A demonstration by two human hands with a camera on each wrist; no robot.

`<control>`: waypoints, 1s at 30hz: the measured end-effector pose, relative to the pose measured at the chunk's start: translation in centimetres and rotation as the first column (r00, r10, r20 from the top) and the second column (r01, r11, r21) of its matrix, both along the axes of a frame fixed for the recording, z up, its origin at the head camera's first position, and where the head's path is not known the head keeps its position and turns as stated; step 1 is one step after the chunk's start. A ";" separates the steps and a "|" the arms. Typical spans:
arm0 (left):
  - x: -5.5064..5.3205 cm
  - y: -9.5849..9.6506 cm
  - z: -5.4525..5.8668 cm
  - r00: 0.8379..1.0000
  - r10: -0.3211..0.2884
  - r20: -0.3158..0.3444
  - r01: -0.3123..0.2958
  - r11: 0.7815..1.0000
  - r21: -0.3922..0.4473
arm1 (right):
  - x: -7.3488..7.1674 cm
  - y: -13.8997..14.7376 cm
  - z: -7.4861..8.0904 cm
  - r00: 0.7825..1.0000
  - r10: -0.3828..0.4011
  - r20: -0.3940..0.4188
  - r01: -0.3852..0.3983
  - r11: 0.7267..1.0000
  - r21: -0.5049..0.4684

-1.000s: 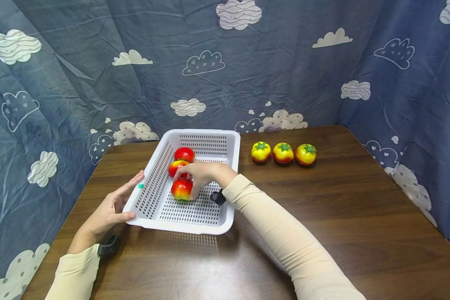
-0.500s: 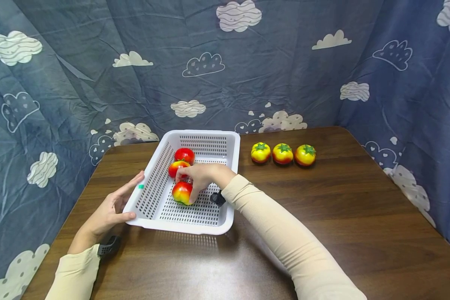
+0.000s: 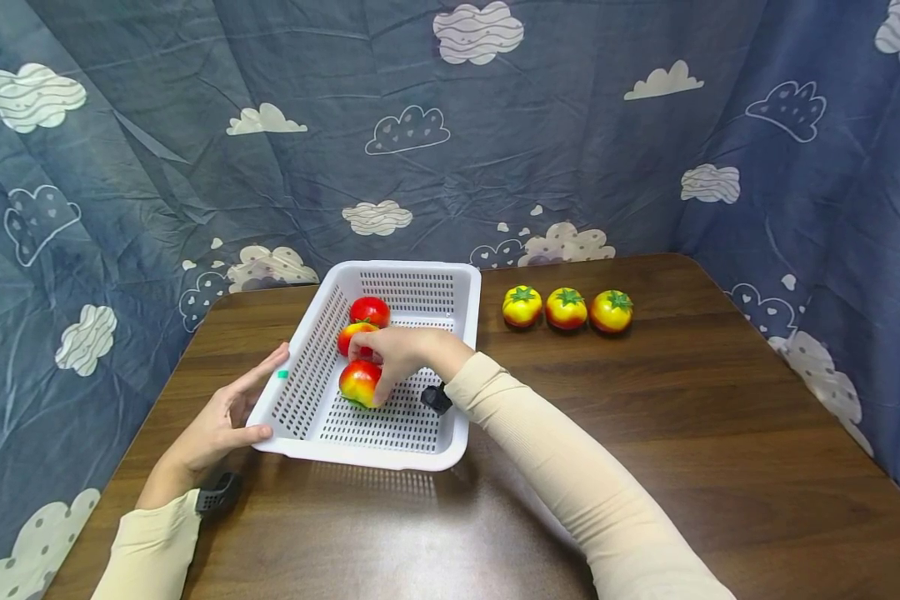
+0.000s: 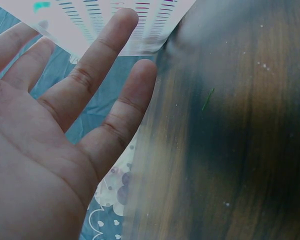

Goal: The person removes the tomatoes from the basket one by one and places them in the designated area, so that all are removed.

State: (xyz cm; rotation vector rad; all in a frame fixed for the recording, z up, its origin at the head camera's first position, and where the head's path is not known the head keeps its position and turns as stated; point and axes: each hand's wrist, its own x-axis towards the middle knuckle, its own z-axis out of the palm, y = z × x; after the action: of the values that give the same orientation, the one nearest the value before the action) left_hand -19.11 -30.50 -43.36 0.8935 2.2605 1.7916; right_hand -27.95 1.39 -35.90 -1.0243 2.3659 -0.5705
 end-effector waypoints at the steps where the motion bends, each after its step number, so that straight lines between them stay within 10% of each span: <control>1: 0.0 0.0 0.0 1.000 0.000 0.003 0.000 1.000 0.001 | 0.1 0.1 0.1 1.000 -0.005 -0.002 0.005 1.000 -0.011; 30: 0.1 0.0 -0.3 1.000 -0.015 -0.003 0.015 1.000 0.011 | 3.3 8.7 2.7 0.984 -0.124 0.126 0.163 0.911 -0.379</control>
State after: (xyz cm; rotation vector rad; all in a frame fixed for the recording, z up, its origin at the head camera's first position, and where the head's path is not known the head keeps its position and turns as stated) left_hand -18.99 -30.52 -43.63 0.9122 2.2421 1.7990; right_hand -24.60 10.10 -33.21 -0.9572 2.3022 -1.1568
